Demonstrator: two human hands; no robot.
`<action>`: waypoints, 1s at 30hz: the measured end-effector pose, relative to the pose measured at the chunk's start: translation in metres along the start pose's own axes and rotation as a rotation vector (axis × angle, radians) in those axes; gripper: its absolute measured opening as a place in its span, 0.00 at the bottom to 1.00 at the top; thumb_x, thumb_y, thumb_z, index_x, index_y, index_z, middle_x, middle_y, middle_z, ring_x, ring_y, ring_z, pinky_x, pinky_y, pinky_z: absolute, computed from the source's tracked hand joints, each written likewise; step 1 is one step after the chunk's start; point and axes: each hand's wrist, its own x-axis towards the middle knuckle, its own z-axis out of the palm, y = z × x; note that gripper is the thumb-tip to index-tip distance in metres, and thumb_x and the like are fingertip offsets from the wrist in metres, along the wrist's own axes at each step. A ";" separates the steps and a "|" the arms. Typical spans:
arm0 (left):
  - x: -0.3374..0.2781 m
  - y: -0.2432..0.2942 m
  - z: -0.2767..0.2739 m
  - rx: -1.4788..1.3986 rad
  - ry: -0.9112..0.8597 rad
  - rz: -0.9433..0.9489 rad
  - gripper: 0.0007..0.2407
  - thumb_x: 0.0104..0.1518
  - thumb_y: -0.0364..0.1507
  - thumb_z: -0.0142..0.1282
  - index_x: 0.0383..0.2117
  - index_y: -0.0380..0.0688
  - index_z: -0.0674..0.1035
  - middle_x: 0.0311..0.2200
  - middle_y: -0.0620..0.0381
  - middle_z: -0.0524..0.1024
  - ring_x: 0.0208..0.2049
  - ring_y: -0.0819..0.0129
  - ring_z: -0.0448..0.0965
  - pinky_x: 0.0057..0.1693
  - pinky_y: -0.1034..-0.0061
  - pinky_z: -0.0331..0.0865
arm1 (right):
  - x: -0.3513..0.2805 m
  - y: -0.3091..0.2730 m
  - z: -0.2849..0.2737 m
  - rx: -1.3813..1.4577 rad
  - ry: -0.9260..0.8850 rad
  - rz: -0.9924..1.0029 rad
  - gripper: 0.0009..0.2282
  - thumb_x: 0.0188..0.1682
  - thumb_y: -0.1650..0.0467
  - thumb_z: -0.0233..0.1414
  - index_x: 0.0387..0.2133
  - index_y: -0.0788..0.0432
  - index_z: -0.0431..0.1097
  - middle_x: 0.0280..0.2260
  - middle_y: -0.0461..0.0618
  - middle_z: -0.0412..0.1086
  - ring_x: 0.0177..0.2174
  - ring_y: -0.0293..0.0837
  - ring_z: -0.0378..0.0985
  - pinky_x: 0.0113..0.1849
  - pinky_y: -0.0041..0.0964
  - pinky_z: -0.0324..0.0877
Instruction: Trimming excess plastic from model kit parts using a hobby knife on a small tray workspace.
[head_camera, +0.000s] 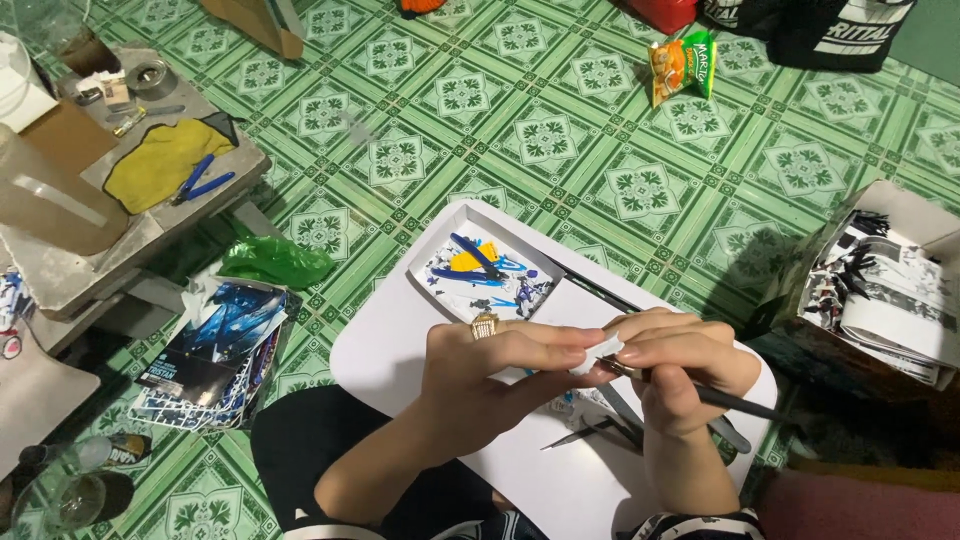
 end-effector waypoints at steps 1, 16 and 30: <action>-0.002 -0.001 0.000 0.015 -0.004 -0.016 0.11 0.52 0.24 0.63 0.38 0.51 0.75 0.40 0.53 0.80 0.42 0.69 0.84 0.40 0.92 0.76 | -0.001 0.000 0.000 0.017 0.009 0.032 0.13 0.52 0.66 0.45 0.23 0.61 0.69 0.11 0.45 0.64 0.19 0.46 0.75 0.25 0.32 0.74; -0.035 0.003 -0.027 0.118 0.319 -0.132 0.06 0.54 0.25 0.60 0.36 0.46 0.79 0.33 0.60 0.80 0.35 0.76 0.83 0.40 0.84 0.81 | -0.007 -0.035 0.017 0.180 0.171 0.172 0.12 0.56 0.56 0.45 0.32 0.49 0.61 0.12 0.38 0.60 0.11 0.36 0.61 0.19 0.29 0.60; -0.179 -0.030 -0.041 -0.105 0.603 -0.620 0.03 0.55 0.19 0.56 0.30 0.28 0.76 0.28 0.40 0.79 0.34 0.57 0.83 0.41 0.78 0.80 | -0.016 0.075 -0.037 -0.361 -0.819 0.663 0.16 0.37 0.63 0.53 0.36 0.58 0.76 0.34 0.50 0.79 0.37 0.43 0.83 0.45 0.34 0.75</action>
